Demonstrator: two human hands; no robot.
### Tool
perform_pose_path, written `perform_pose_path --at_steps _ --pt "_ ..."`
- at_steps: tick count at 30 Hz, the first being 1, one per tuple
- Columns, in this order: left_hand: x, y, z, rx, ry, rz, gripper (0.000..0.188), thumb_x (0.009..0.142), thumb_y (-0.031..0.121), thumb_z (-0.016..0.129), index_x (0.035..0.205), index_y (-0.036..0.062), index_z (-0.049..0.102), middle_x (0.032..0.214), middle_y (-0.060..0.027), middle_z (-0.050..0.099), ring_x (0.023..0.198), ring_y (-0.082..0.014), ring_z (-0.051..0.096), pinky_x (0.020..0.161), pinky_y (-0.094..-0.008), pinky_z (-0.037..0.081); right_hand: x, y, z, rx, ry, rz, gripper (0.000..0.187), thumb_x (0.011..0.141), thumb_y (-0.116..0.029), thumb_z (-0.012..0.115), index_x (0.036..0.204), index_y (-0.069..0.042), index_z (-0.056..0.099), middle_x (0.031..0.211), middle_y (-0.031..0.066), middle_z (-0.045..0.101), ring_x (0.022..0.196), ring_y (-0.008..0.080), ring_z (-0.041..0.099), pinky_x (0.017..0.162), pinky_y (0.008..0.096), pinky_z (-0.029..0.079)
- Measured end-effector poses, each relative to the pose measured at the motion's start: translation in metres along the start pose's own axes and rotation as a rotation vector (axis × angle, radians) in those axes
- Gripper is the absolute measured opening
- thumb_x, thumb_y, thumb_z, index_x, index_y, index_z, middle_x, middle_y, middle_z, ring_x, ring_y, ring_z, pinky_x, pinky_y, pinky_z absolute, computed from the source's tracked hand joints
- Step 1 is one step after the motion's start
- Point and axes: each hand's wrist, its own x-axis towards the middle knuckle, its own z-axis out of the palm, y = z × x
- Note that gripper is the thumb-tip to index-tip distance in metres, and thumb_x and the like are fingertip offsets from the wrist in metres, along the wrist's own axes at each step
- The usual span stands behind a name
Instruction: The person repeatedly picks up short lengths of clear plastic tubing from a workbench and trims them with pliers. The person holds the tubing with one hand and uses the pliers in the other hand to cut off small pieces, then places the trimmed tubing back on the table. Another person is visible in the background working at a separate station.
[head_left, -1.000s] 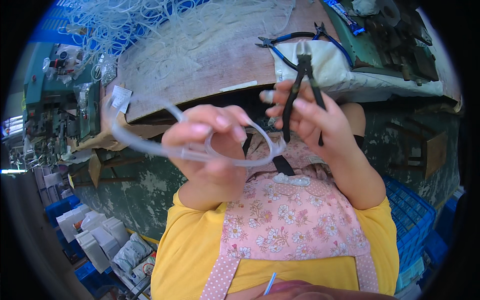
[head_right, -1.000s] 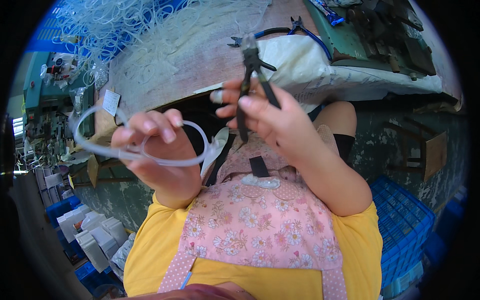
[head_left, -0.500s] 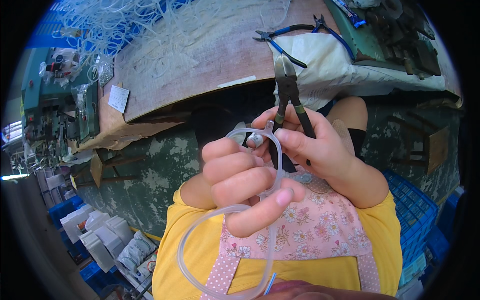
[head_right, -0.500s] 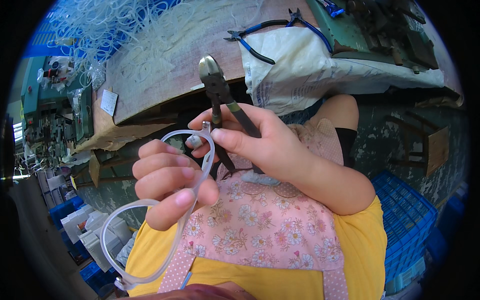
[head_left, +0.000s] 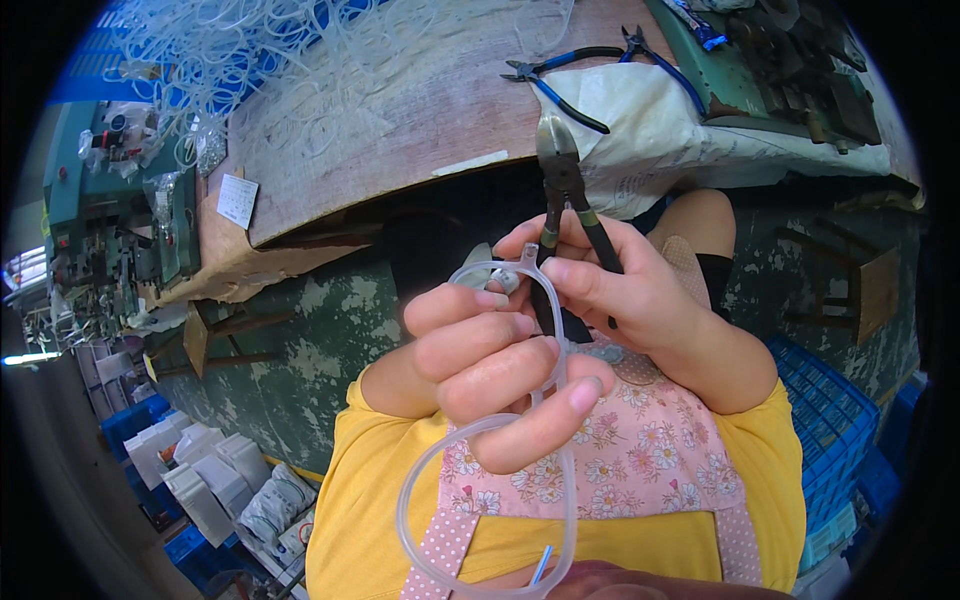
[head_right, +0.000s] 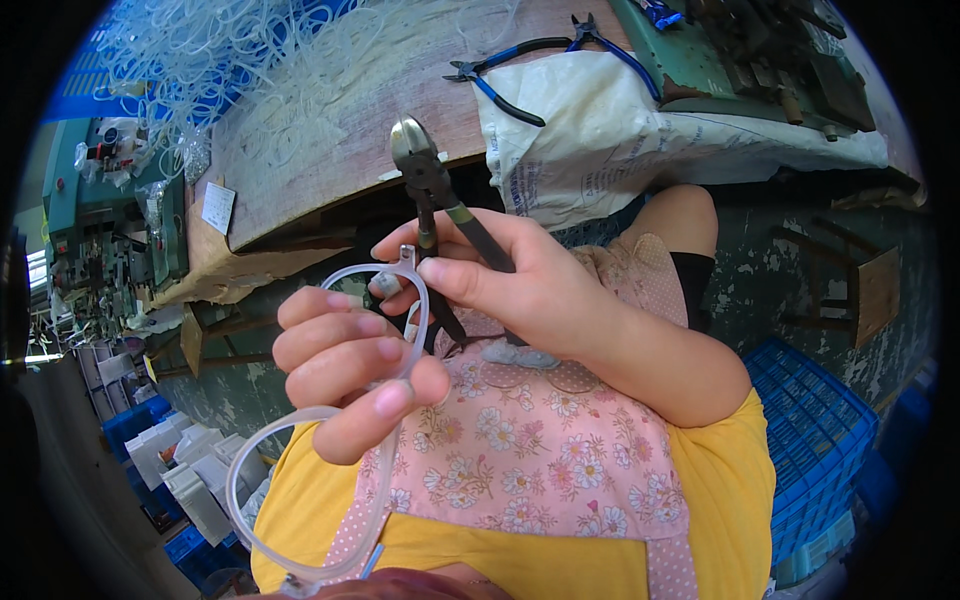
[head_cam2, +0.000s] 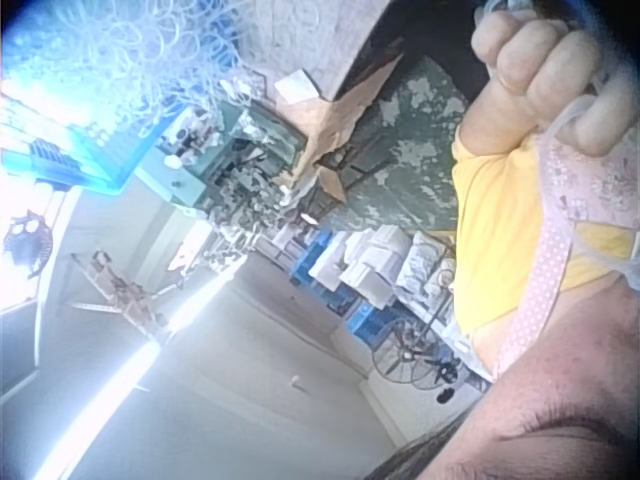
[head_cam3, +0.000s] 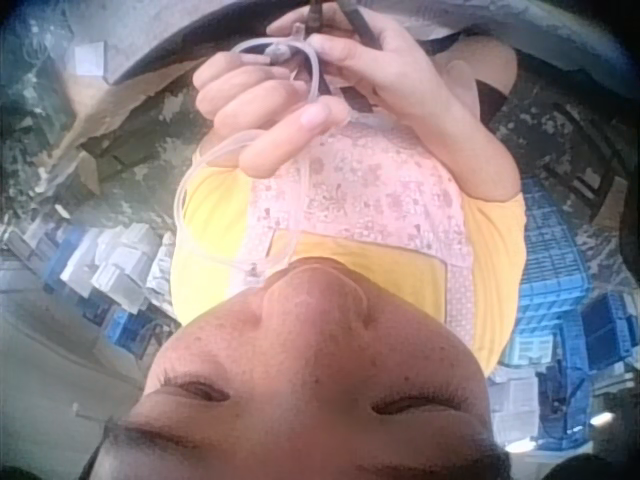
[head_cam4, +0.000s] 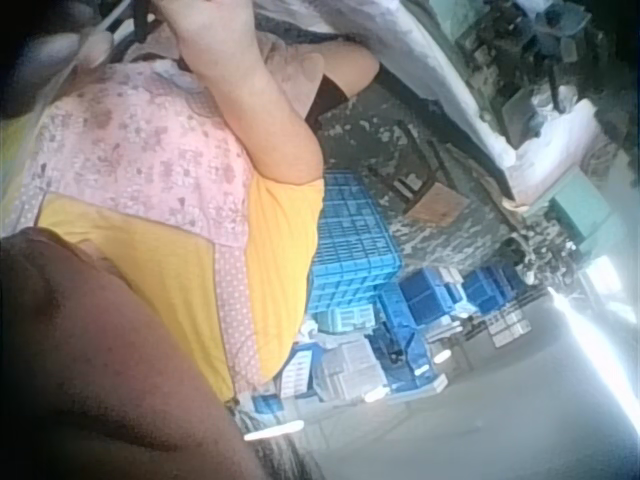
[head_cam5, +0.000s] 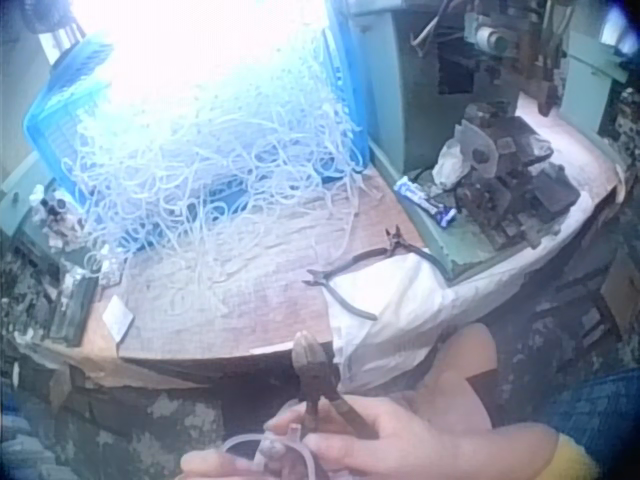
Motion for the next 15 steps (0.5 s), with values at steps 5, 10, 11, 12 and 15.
perform_pose_path --at_steps 5,10,11,12,15 --pt "-0.007 -0.005 0.003 -0.073 0.050 -0.019 0.028 0.082 0.023 0.066 0.106 0.0225 0.050 0.087 -0.0009 0.048 0.079 -0.0165 0.050 0.077 -0.0339 0.046 0.000 0.000 -0.004 -0.018 -0.020 0.038 0.032 0.093 -0.015 0.055 0.120 0.002 0.052 0.105 0.0098 0.061 0.097 0.0165 0.060 0.085 0.0305 0.049" --pt "-0.017 -0.032 0.009 -0.471 0.084 -0.355 0.057 0.097 0.049 0.040 0.143 0.0198 0.026 0.118 -0.0193 0.048 0.111 -0.0350 0.051 0.100 -0.0551 0.041 0.008 0.018 -0.008 -0.018 0.054 -0.071 0.024 0.095 -0.009 0.051 0.117 0.001 0.051 0.107 0.0077 0.060 0.099 0.0166 0.060 0.085 0.0316 0.050" --pt "-0.017 -0.035 0.010 -0.660 0.115 -0.470 0.056 0.098 0.047 0.037 0.144 0.0187 0.026 0.116 -0.0181 0.049 0.110 -0.0332 0.052 0.098 -0.0530 0.042 0.010 0.023 -0.009 -0.044 0.082 -0.092 0.023 0.095 -0.008 0.051 0.117 0.000 0.051 0.106 0.0069 0.059 0.098 0.0161 0.061 0.085 0.0313 0.050" --pt "-0.016 -0.040 0.009 -0.846 0.148 -0.585 0.055 0.099 0.046 0.035 0.144 0.0176 0.025 0.113 -0.0169 0.050 0.108 -0.0313 0.053 0.097 -0.0509 0.044 0.012 0.025 -0.013 -0.108 0.100 -0.116 0.023 0.095 -0.008 0.051 0.117 0.000 0.050 0.107 0.0068 0.059 0.097 0.0160 0.061 0.084 0.0312 0.051" --pt "-0.009 -0.049 0.004 -1.281 0.248 -0.840 0.055 0.101 0.045 0.030 0.146 0.0157 0.021 0.107 -0.0134 0.052 0.104 -0.0270 0.056 0.094 -0.0470 0.047 0.013 0.028 -0.020 -0.059 0.154 -0.104 0.030 0.096 -0.012 0.051 0.124 -0.002 0.045 0.106 0.0057 0.054 0.098 0.0153 0.057 0.084 0.0329 0.052"
